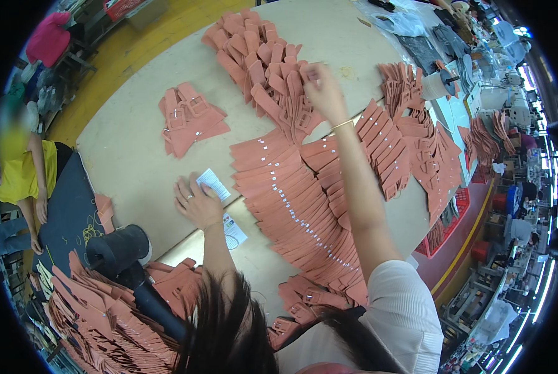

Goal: The person assembles small reddish-brown leather pieces by hand on a worktable. They pick up individual parts, align them, and place them into neat stacks. The person occasionally touches their face while continuing the repetitive assembly process.

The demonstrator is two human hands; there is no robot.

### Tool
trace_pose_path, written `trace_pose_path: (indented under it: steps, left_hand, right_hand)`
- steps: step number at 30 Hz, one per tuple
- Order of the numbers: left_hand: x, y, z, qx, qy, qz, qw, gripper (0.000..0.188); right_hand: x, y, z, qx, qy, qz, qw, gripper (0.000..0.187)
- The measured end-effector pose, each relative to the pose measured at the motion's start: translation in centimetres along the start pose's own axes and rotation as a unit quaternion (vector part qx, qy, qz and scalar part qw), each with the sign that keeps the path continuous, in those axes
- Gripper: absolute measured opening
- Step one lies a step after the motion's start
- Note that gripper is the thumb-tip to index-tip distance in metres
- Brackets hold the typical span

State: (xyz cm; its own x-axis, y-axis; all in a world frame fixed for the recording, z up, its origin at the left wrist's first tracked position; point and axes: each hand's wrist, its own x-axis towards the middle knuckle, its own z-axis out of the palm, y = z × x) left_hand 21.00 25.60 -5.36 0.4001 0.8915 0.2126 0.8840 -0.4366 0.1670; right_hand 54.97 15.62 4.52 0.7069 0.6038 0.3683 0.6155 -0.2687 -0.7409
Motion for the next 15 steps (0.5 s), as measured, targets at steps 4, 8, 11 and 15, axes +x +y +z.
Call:
trace_pose_path:
  steps: [4, 8, 11, 15]
  left_hand:
    - [0.1, 0.0, -0.1, -0.002, -0.006, -0.003, 1.0, 0.041]
    - [0.0, 0.0, -0.1, -0.003, -0.007, -0.001, 1.0, 0.041]
    - [0.1, 0.0, 0.0, 0.001, -0.005, -0.001, 1.0, 0.04]
    - [0.1, 0.0, 0.0, 0.006, -0.001, -0.002, 1.0, 0.04]
  right_hand:
    - [1.1, 5.5, -4.8, -0.116, -0.152, -0.016, 0.981, 0.044]
    - [1.4, 7.3, -4.6, 0.069, -0.264, 0.126, 0.954, 0.049]
    - [1.6, 7.5, -4.4, 0.03, -0.261, 0.127, 0.956, 0.052]
    - [2.4, 7.6, -4.7, 0.037, -0.287, 0.111, 0.951, 0.054]
